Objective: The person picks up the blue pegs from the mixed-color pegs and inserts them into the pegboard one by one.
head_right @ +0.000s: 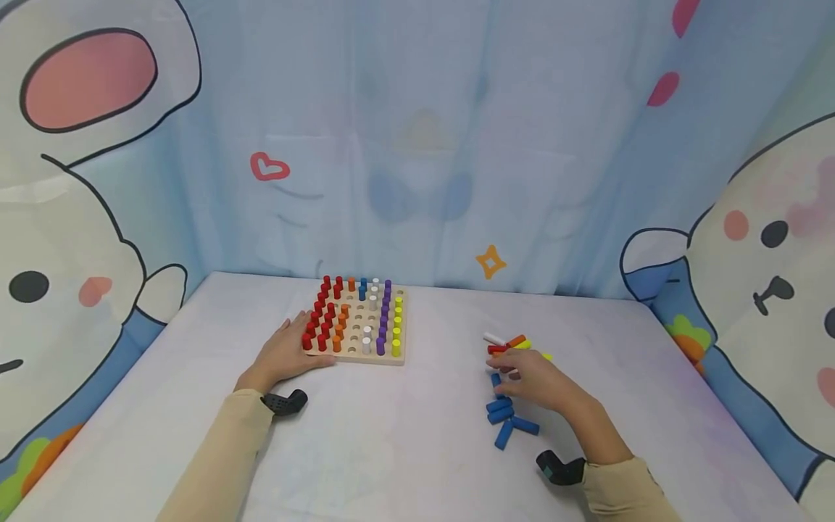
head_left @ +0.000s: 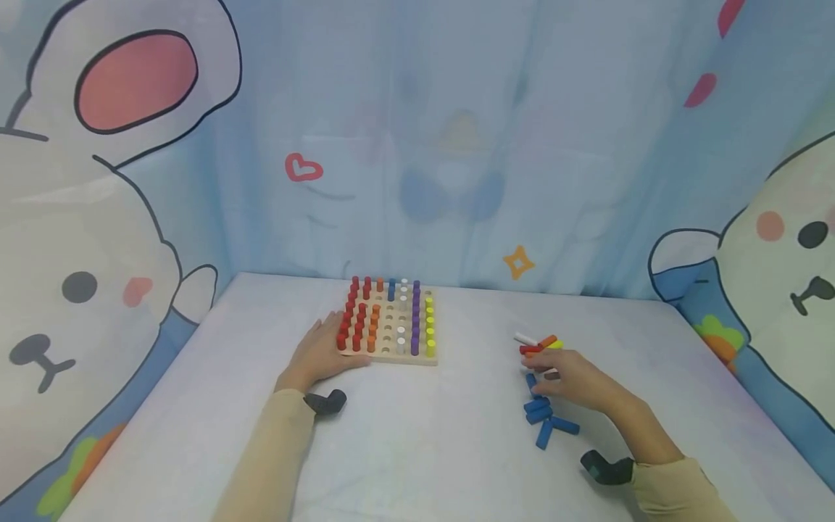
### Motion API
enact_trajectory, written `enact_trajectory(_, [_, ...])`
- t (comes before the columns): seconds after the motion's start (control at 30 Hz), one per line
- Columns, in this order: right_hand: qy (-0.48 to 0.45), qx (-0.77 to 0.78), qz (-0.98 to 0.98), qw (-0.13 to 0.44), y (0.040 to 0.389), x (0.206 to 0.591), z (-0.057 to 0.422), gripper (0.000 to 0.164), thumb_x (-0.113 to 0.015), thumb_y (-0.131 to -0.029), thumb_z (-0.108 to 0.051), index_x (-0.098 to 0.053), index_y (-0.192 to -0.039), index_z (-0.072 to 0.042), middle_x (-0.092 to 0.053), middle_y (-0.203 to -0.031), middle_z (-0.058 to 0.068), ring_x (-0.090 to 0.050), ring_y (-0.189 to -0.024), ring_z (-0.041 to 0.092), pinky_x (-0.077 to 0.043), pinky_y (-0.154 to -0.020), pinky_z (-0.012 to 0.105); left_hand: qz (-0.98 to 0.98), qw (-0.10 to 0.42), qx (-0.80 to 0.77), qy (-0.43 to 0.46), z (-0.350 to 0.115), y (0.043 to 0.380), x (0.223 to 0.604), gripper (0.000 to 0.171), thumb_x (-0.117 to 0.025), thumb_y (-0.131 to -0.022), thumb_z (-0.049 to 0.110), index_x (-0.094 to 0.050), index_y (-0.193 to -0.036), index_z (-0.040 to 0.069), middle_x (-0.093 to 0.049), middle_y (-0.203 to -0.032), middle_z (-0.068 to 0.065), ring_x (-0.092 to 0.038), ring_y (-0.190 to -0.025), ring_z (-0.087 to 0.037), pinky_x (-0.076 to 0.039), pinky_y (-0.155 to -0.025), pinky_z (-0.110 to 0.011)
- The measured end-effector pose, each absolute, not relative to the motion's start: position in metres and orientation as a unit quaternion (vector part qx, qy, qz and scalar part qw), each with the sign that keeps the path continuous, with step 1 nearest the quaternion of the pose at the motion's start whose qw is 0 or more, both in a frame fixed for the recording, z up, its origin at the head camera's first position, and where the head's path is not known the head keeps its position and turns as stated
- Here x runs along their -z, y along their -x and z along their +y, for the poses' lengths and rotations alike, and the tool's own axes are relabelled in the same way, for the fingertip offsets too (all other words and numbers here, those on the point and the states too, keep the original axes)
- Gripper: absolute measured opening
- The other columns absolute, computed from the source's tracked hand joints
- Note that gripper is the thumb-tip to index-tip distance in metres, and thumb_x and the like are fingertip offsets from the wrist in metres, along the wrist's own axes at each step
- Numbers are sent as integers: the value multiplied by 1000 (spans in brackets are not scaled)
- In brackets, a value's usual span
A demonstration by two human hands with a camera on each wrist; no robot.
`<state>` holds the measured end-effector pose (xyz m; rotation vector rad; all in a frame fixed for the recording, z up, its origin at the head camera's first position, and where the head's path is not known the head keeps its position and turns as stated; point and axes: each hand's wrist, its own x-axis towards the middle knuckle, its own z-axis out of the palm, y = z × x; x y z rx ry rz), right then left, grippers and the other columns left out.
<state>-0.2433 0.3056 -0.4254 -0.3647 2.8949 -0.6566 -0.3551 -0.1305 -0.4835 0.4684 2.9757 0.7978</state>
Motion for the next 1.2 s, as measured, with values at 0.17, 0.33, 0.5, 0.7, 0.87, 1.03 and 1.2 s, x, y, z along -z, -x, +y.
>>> enact_trajectory(0.17, [124,197,969,79,244,427,303,45,-77,-78,-23,-66,-119,-7,-65,-120,13,-60,-111,31,-55,-89,44,955,11,-255,-152,-131,355,483,122,-65,-63,78,-20,-152,7,-24,-158,-11,-17,-147,-27,-12,-122,-44])
enact_trajectory(0.33, [129,176,973,72,245,428,303,44,-78,-77,-23,-68,-116,-8,-67,-115,10,-60,-110,31,-55,-89,44,955,10,-254,-155,-131,355,482,121,-66,-64,76,-19,-152,7,-24,-158,-11,-16,-148,-26,-12,-122,-44])
enact_trajectory(0.5, [135,165,975,65,247,430,302,42,-79,-76,-25,-69,-114,-9,-69,-109,6,-63,-104,26,-56,-86,40,955,10,-254,-154,-131,356,482,121,-65,-64,77,-19,-152,8,-24,-158,-11,-17,-148,-26,-12,-122,-43])
enact_trajectory(0.7, [143,148,977,63,250,428,295,41,-79,-75,-25,-70,-112,-8,-69,-109,6,-64,-98,22,-58,-82,37,955,13,-256,-148,-131,357,484,122,-65,-62,79,-20,-152,9,-25,-158,-10,-17,-148,-25,-12,-122,-42])
enact_trajectory(0.87, [127,138,980,60,252,428,289,39,-80,-75,-24,-71,-110,-9,-68,-108,6,-64,-96,20,-58,-82,37,954,8,-259,-151,-130,357,484,122,-66,-63,78,-21,-152,8,-25,-157,-10,-18,-147,-25,-12,-122,-42])
enact_trajectory(1.03, [113,136,983,56,255,431,285,39,-81,-74,-24,-71,-109,-8,-68,-104,5,-65,-93,19,-58,-80,35,954,5,-253,-160,-131,357,485,122,-65,-63,78,-21,-151,6,-25,-157,-12,-18,-147,-26,-13,-122,-42])
enact_trajectory(1.2, [128,134,982,45,258,431,278,37,-80,-74,-21,-71,-107,-5,-67,-95,1,-64,-84,14,-58,-75,30,954,4,-253,-159,-131,356,485,122,-65,-63,78,-21,-151,6,-25,-157,-11,-18,-147,-26,-13,-122,-42])
